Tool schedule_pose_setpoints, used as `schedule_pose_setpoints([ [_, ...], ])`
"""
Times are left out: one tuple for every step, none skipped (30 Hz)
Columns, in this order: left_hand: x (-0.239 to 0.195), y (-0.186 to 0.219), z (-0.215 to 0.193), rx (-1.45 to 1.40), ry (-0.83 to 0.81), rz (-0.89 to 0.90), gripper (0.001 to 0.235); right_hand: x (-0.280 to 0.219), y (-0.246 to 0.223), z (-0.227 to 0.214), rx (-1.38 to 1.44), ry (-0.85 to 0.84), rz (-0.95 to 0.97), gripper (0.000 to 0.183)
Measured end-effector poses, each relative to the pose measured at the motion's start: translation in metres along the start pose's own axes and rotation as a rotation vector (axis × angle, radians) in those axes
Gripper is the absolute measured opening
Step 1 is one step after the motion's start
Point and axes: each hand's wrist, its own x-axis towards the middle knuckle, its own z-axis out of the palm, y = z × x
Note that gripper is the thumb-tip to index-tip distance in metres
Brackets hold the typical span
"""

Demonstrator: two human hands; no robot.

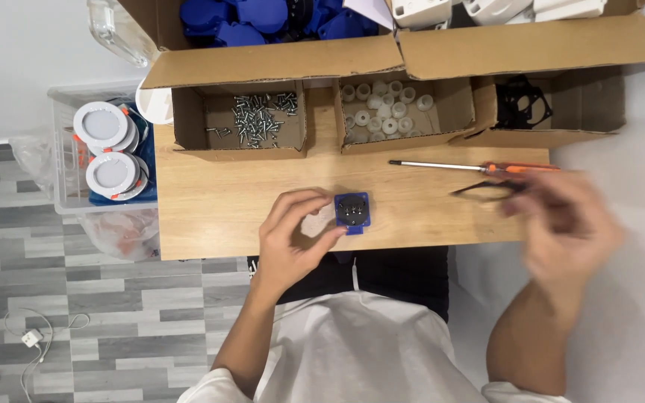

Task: Assembling and inspecting electrical components such as recessed lights and junction boxes at a workbench.

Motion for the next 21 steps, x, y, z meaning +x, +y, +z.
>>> schedule_pose_setpoints([
  [0.0,0.004,0.0,0.0,0.001,-0.005,0.044,-0.008,0.013,0.01,-0.001,-0.004,0.004,0.027],
  [0.001,0.008,-0.001,-0.014,0.044,-0.034,0.041,-0.016,0.027,0.02,0.1,-0.081,0.037,0.025],
  [0.002,0.012,-0.001,-0.027,0.087,-0.063,0.039,-0.024,0.04,0.03,0.201,-0.158,0.072,0.027],
  [0.0,0.014,-0.001,-0.025,0.09,-0.063,0.039,-0.026,0.031,0.045,0.203,-0.161,0.071,0.027],
  [-0.002,0.015,0.0,-0.045,0.082,-0.063,0.04,-0.028,0.022,0.059,0.273,-0.207,0.089,0.027],
  [-0.004,0.018,0.0,-0.064,0.074,-0.065,0.041,-0.03,0.013,0.073,0.343,-0.255,0.11,0.028],
  [-0.003,0.02,0.0,-0.06,0.077,-0.069,0.041,-0.032,0.012,0.081,0.346,-0.26,0.112,0.028],
  [-0.002,0.023,-0.001,-0.079,0.07,-0.066,0.04,-0.034,0.011,0.088,0.395,-0.299,0.109,0.028],
  [-0.001,0.025,-0.002,-0.097,0.062,-0.064,0.04,-0.036,0.01,0.095,0.444,-0.338,0.106,0.027],
  [-0.004,0.025,-0.002,-0.093,0.064,-0.068,0.04,-0.039,0.01,0.097,0.447,-0.341,0.108,0.027],
  [-0.007,0.024,-0.001,-0.061,0.071,-0.023,0.035,-0.042,0.011,0.099,0.423,-0.355,0.082,0.028],
  [-0.009,0.023,-0.001,-0.031,0.078,0.022,0.031,-0.045,0.011,0.101,0.397,-0.367,0.056,0.03],
  [-0.007,0.027,-0.001,-0.028,0.078,0.019,0.031,-0.043,0.005,0.102,0.4,-0.369,0.058,0.03],
  [-0.004,0.031,0.0,-0.018,0.107,0.083,0.025,-0.04,-0.001,0.103,0.357,-0.374,-0.019,0.029],
  [-0.001,0.036,0.001,-0.007,0.137,0.147,0.019,-0.038,-0.006,0.103,0.314,-0.378,-0.097,0.028],
  [-0.004,0.034,0.002,-0.008,0.137,0.145,0.019,-0.038,-0.007,0.101,0.314,-0.378,-0.095,0.028],
  [-0.008,0.033,0.004,0.025,0.153,0.179,0.017,-0.038,-0.008,0.099,0.259,-0.391,-0.146,0.022],
  [-0.011,0.032,0.005,0.057,0.167,0.213,0.015,-0.039,-0.009,0.097,0.204,-0.402,-0.196,0.016],
  [-0.014,0.031,0.004,0.056,0.166,0.212,0.015,-0.039,-0.011,0.097,0.203,-0.402,-0.194,0.016],
  [-0.016,0.031,0.004,0.08,0.165,0.25,0.011,-0.04,-0.013,0.097,0.185,-0.385,-0.252,0.017],
  [-0.019,0.031,0.003,0.105,0.164,0.288,0.01,-0.041,-0.015,0.097,0.168,-0.368,-0.31,0.019],
])
